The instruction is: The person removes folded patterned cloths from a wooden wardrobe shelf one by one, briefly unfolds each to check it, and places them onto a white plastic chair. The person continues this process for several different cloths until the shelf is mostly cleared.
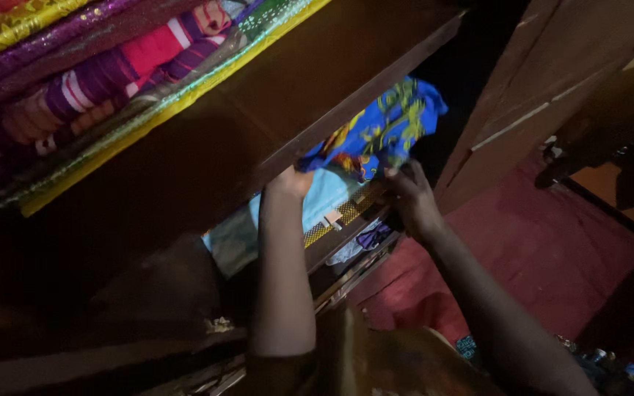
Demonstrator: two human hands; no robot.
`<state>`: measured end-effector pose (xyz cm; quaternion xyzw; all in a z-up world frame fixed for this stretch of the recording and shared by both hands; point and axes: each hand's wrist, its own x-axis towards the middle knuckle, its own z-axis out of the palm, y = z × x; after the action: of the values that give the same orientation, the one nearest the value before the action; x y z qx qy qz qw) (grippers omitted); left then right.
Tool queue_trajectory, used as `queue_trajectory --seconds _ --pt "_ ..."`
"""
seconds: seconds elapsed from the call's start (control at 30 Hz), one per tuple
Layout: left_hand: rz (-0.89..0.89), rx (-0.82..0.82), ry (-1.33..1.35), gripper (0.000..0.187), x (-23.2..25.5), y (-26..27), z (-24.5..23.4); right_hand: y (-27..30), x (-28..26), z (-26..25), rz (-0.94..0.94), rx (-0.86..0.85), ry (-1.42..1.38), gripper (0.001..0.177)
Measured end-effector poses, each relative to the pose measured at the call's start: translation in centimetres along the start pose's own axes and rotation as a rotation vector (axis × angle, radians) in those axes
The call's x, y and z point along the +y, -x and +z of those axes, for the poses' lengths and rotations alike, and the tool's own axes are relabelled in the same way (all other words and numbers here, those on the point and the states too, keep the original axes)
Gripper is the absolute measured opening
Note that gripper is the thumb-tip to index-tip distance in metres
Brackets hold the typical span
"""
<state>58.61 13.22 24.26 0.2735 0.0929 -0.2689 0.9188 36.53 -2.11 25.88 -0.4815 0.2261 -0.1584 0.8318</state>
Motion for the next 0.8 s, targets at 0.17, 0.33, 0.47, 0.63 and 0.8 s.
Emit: queue_trajectory --seconds 0.17,0.33,0.47,0.63,0.8 --pt "0.263 -0.041 -0.291 0.045 -0.2 -0.4 -6.4 -1.1 -0.2 2.3 0.029 -0.016 0.237 0.072" --pt "0.205 -0.076 -0.334 0.041 -0.4 -1.1 -9.3 -2.1 -0.5 3.1 0.181 -0.117 0.076 0.041" --pt "0.008 -0.099 -0.232 0.039 -0.5 1.3 -8.8 -1.6 -0.2 1.5 0.280 -0.201 -0.221 0.047" --pt "-0.002 -0.265 -0.153 0.060 -0.3 7.2 -7.1 1.1 -0.7 -1.5 0.266 -0.240 -0.534 0.060" --pt "-0.087 -0.297 -0.150 0.075 -2.8 12.5 -6.6 5.7 0.3 -5.3 0.251 -0.050 -0.377 0.080"
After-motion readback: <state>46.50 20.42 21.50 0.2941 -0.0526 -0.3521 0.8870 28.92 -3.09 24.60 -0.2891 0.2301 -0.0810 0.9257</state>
